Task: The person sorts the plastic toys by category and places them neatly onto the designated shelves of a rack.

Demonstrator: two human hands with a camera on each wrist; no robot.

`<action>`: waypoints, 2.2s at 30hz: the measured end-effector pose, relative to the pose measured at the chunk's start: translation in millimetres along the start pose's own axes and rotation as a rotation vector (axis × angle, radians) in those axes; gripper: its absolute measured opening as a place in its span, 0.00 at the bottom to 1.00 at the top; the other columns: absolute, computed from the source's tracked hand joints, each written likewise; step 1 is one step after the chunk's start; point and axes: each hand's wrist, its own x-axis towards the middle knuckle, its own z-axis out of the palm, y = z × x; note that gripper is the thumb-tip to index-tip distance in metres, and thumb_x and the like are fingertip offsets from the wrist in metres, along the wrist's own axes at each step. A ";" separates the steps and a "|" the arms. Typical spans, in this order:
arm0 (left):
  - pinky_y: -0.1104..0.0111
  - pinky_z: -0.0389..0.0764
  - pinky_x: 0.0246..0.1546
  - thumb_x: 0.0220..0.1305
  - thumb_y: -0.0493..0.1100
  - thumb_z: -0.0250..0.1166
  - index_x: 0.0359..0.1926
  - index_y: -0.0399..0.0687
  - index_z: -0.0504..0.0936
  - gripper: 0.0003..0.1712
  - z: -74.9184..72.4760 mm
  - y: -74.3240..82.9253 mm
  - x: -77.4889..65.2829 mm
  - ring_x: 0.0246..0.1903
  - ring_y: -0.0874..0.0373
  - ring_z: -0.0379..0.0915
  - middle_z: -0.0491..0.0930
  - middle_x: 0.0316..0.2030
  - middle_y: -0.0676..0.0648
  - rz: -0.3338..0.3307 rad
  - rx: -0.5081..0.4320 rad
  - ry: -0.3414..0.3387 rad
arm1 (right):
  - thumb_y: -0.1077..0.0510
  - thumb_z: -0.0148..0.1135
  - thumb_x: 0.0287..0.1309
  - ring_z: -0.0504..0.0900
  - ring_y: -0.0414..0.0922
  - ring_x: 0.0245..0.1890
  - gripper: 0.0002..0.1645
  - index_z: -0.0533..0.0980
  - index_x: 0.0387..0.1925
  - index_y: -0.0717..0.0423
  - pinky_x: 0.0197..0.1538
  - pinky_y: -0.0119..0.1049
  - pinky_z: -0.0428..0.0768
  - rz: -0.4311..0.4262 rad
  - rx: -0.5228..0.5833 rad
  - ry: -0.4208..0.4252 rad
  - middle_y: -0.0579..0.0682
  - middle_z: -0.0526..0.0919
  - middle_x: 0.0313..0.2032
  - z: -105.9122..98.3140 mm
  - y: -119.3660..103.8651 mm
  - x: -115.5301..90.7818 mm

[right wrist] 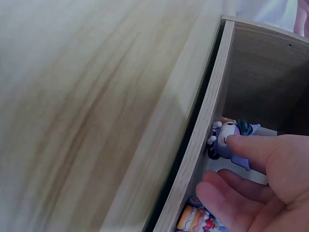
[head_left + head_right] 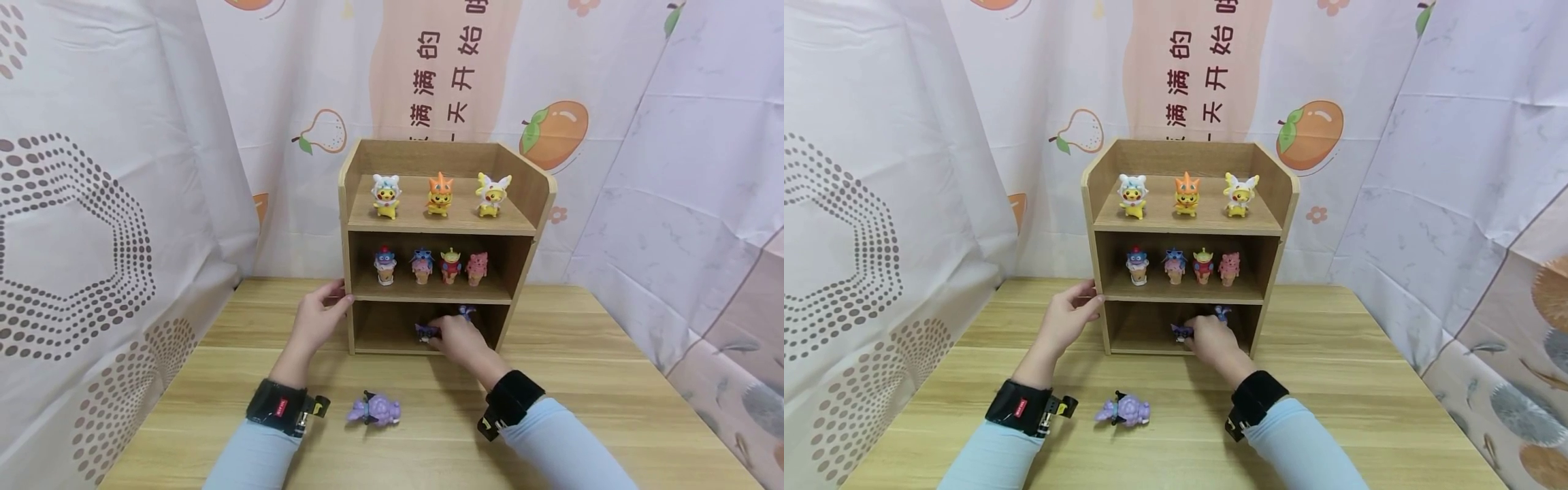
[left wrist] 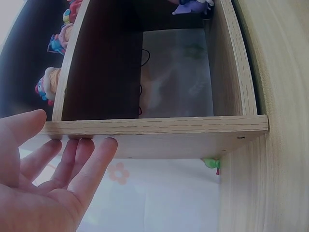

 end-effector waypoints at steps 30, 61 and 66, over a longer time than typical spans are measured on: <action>0.62 0.88 0.40 0.69 0.40 0.67 0.65 0.37 0.78 0.25 1.6 -0.2 0.1 0.51 0.42 0.80 0.82 0.52 0.35 0.013 0.018 -0.009 | 0.54 0.73 0.61 0.80 0.46 0.31 0.30 0.78 0.63 0.60 0.33 0.43 0.78 0.061 0.088 -0.032 0.54 0.86 0.38 -9.6 0.5 -4.2; 0.65 0.87 0.35 0.66 0.38 0.71 0.56 0.37 0.84 0.19 -12.0 42.5 -25.8 0.38 0.56 0.81 0.84 0.38 0.47 0.432 0.340 -0.011 | 0.73 0.72 0.49 0.79 0.47 0.36 0.09 0.85 0.35 0.67 0.44 0.27 0.76 -0.401 0.415 1.000 0.58 0.85 0.33 -112.8 12.7 -54.7; 0.65 0.86 0.39 0.67 0.41 0.71 0.59 0.41 0.83 0.21 -6.0 46.3 -38.4 0.40 0.56 0.81 0.83 0.43 0.48 0.543 0.456 -0.201 | 0.77 0.69 0.47 0.79 0.50 0.47 0.20 0.77 0.45 0.80 0.55 0.30 0.77 -0.309 0.520 1.089 0.69 0.81 0.43 -126.4 2.4 -64.3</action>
